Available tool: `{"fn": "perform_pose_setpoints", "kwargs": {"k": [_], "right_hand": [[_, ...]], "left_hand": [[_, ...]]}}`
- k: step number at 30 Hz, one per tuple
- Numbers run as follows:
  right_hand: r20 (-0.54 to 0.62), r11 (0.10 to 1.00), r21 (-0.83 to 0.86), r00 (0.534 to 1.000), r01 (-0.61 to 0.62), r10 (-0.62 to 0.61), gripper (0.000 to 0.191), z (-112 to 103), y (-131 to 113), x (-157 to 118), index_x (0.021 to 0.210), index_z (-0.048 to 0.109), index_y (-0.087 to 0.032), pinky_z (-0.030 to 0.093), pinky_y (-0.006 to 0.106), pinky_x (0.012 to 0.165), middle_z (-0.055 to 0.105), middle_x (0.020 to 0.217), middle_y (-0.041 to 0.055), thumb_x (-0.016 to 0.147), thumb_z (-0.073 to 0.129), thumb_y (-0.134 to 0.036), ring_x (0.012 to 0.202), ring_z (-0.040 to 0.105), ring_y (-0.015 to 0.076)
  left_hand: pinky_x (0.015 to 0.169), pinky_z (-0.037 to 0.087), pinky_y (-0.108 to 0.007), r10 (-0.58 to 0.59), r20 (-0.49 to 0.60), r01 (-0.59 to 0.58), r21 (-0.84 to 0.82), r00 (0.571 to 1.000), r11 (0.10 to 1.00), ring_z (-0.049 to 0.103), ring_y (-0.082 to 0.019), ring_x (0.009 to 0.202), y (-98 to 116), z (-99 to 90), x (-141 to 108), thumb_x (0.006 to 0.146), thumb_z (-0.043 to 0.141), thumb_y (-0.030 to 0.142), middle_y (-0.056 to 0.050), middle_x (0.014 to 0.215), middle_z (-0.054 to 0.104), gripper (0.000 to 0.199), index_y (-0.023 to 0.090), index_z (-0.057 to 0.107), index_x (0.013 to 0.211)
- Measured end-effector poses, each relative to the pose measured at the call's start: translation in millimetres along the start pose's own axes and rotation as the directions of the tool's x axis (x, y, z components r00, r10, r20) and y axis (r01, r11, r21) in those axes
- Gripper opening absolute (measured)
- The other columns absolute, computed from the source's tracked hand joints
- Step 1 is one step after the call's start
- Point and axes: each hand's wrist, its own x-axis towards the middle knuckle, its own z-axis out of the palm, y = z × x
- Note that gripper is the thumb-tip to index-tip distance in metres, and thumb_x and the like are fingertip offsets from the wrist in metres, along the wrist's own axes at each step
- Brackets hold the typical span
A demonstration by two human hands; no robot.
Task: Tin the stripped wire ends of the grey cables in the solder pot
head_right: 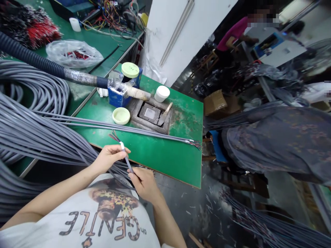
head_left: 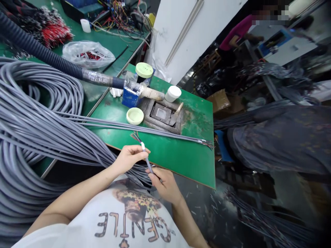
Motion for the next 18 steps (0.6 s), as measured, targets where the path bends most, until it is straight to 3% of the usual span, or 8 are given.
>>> {"fn": "perform_pose_setpoints", "kwargs": {"k": [4,9,11,14,16,18], "right_hand": [[0.093,0.999,0.042,0.995,-0.024,0.020,0.033,-4.7,-0.6,0.5,0.079,0.066,-0.017,0.042,0.024,0.061,0.060,0.055,0.0007,0.094,0.042,-0.033,0.055,0.057,0.0129],[0.136,0.937,0.329,0.988,-0.115,0.073,0.041,0.6,-2.0,9.0,0.083,0.069,-0.015,0.041,0.022,0.054,0.062,0.053,0.0004,0.091,0.046,-0.048,0.048,0.053,0.0107],[0.118,0.841,0.510,0.983,-0.179,0.138,0.049,9.2,-0.2,15.1,0.084,0.070,-0.013,0.039,0.022,0.047,0.060,0.049,0.0004,0.087,0.048,-0.057,0.041,0.049,0.0097],[0.185,0.598,0.768,0.973,-0.230,0.137,0.062,25.3,4.1,22.6,0.077,0.069,-0.011,0.032,0.022,0.038,0.054,0.041,0.0000,0.078,0.049,-0.071,0.032,0.040,0.0089],[0.292,0.451,0.842,0.953,-0.295,0.076,0.066,34.4,5.4,25.5,0.075,0.068,-0.012,0.031,0.022,0.035,0.050,0.036,-0.0006,0.071,0.052,-0.076,0.029,0.039,0.0097],[0.325,0.389,0.865,0.944,-0.317,0.047,0.063,39.7,4.3,27.4,0.071,0.066,-0.013,0.031,0.022,0.034,0.048,0.035,-0.0014,0.068,0.056,-0.075,0.028,0.038,0.0098]], "left_hand": [[0.058,0.043,-0.023,-0.012,-0.084,0.007,-0.068,0.996,0.998,0.052,-0.010,0.056,-6.9,-4.9,-0.5,0.064,0.077,0.041,-0.003,0.065,0.067,0.027,0.015,0.074,0.072],[0.059,0.040,-0.023,-0.065,0.072,0.072,-0.094,0.995,0.993,0.049,-0.010,0.058,-15.5,-0.9,-2.7,0.064,0.079,0.045,-0.003,0.064,0.063,0.032,0.015,0.075,0.071],[0.057,0.038,-0.023,-0.068,0.175,0.086,-0.096,0.982,0.992,0.046,-0.009,0.053,-16.6,1.3,-5.1,0.065,0.078,0.048,0.000,0.056,0.056,0.035,0.014,0.075,0.070],[0.051,0.035,-0.023,-0.079,0.314,0.111,-0.084,0.946,0.990,0.039,-0.008,0.044,-14.3,0.9,-8.8,0.069,0.074,0.051,0.003,0.047,0.046,0.037,0.014,0.075,0.074],[0.049,0.035,-0.024,-0.096,0.382,0.131,-0.067,0.919,0.989,0.041,-0.008,0.041,-11.1,-0.9,-10.3,0.070,0.073,0.052,0.002,0.048,0.049,0.037,0.015,0.075,0.076],[0.049,0.038,-0.025,-0.092,0.396,0.125,-0.059,0.914,0.990,0.046,-0.010,0.043,-8.2,-2.6,-10.5,0.069,0.074,0.051,0.000,0.051,0.053,0.037,0.015,0.075,0.074]]}}
